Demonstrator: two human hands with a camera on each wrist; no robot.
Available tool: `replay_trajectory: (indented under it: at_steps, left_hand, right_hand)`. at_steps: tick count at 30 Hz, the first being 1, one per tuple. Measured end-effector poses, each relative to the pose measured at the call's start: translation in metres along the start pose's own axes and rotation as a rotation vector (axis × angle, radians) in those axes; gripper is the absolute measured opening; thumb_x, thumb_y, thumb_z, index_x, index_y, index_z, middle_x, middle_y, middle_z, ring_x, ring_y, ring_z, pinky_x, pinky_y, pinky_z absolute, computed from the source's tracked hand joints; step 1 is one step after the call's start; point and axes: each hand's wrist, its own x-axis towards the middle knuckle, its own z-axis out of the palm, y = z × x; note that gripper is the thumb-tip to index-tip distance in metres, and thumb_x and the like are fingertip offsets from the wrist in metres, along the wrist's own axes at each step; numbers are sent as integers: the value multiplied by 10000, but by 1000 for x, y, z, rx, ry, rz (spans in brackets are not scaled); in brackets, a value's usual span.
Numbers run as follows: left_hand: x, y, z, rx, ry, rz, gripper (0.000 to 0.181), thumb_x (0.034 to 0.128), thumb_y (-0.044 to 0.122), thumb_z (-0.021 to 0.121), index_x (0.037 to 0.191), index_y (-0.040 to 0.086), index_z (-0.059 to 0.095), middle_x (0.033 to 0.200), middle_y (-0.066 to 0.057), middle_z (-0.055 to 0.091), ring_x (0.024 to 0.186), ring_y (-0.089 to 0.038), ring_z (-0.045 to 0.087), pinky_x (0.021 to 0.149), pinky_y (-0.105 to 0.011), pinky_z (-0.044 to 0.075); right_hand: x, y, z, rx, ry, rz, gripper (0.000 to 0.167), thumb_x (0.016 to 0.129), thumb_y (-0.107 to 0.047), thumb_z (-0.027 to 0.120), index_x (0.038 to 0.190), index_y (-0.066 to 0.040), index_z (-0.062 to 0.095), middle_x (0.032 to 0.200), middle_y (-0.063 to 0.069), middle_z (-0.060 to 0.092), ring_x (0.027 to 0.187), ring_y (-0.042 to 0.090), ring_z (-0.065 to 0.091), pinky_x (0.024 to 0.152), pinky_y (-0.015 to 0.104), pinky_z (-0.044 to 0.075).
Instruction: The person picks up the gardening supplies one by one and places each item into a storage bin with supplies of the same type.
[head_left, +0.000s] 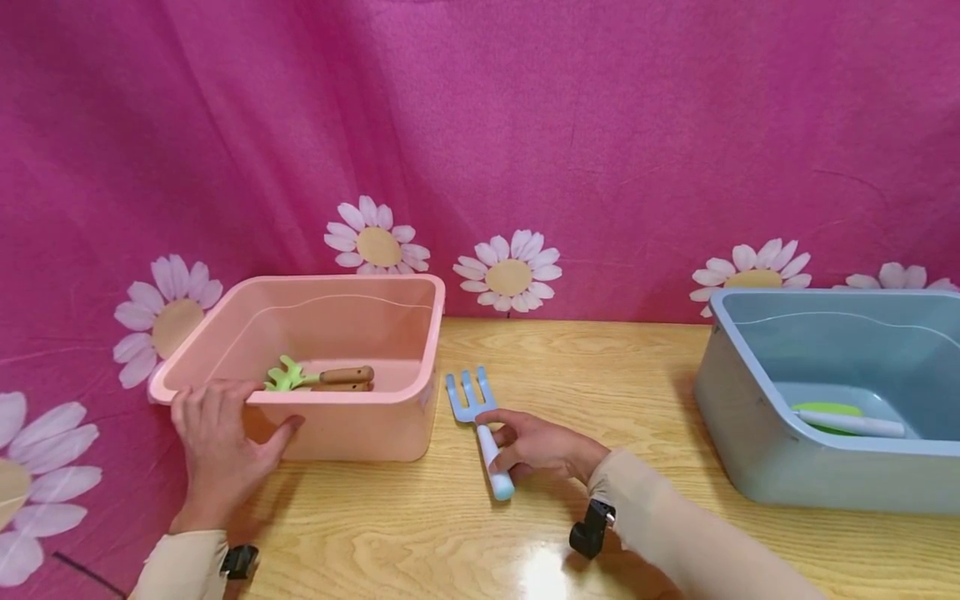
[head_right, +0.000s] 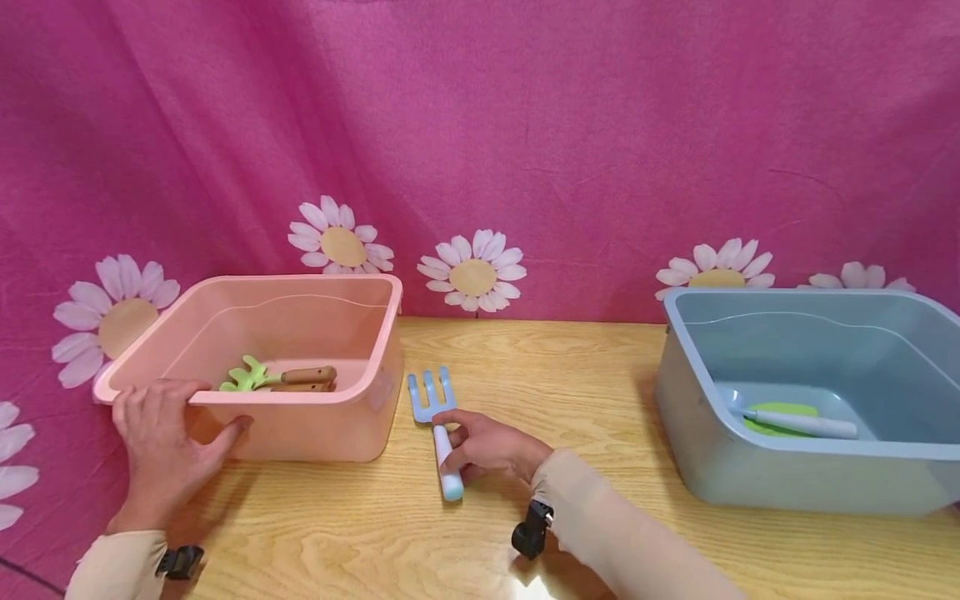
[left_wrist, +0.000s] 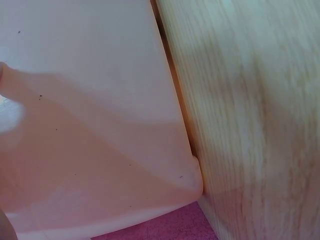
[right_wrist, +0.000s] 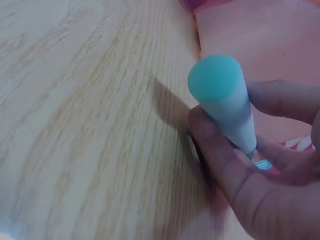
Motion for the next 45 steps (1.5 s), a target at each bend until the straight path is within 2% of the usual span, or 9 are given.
replay_trajectory:
  at_steps: [11, 20, 24, 30, 37, 41, 45]
  left_hand:
    - [-1, 0, 0, -4, -1, 0, 763, 860, 700, 571, 1042, -41, 606, 972, -224, 581, 968, -415, 495, 1045, -639, 203]
    - [0, 0, -1, -4, -14, -12, 776, 860, 709, 562, 1049, -42, 608, 979, -223, 578, 970, -408, 492, 1062, -641, 193]
    - [0, 0, 0, -4, -18, -7, 776, 862, 707, 561, 1051, -44, 604, 980, -222, 579, 972, -409, 492, 1054, -646, 196]
    - [0, -1, 0, 1, 4, 7, 764, 859, 697, 574, 1041, -44, 606, 971, -224, 584, 956, -412, 500, 1033, -643, 213]
    - [0, -1, 1, -9, 0, 6, 759, 860, 698, 574, 1045, -38, 607, 974, -218, 585, 955, -406, 497, 1045, -622, 208]
    - [0, 0, 1, -8, -4, 5, 763, 862, 699, 569, 1049, -40, 603, 973, -218, 579, 960, -409, 493, 1051, -619, 205]
    - [1, 0, 0, -6, -2, 2, 768, 861, 702, 566, 1047, -42, 604, 980, -223, 579, 965, -411, 492, 1042, -635, 206]
  right_hand:
    - [-1, 1, 1, -6, 11, 15, 694, 858, 91, 643, 1477, -96, 388, 1092, 100, 543, 898, 179, 580, 728, 287, 552]
    - [0, -5, 4, -88, 48, 27, 692, 835, 82, 673, 1450, -124, 432, 1163, 140, 566, 917, 194, 584, 714, 313, 560]
    - [0, -4, 3, -86, 71, 1, 706, 823, 95, 678, 1449, -126, 439, 1157, 140, 541, 929, 196, 555, 690, 301, 544]
    - [-5, -9, -8, -148, 84, -90, 722, 817, 96, 673, 1466, -88, 415, 1169, 162, 515, 875, 170, 544, 651, 273, 502]
    - [-14, -25, -23, -249, 87, -112, 715, 823, 98, 659, 1467, -91, 413, 1260, 217, 524, 869, 188, 577, 662, 290, 519]
    - [-16, -39, -35, -304, 84, -107, 722, 826, 92, 672, 1466, -134, 427, 1319, 228, 513, 915, 206, 615, 727, 323, 563]
    - [-14, -52, -49, -307, 65, -111, 741, 834, 103, 658, 1484, -145, 401, 1381, 274, 471, 916, 210, 647, 773, 344, 581]
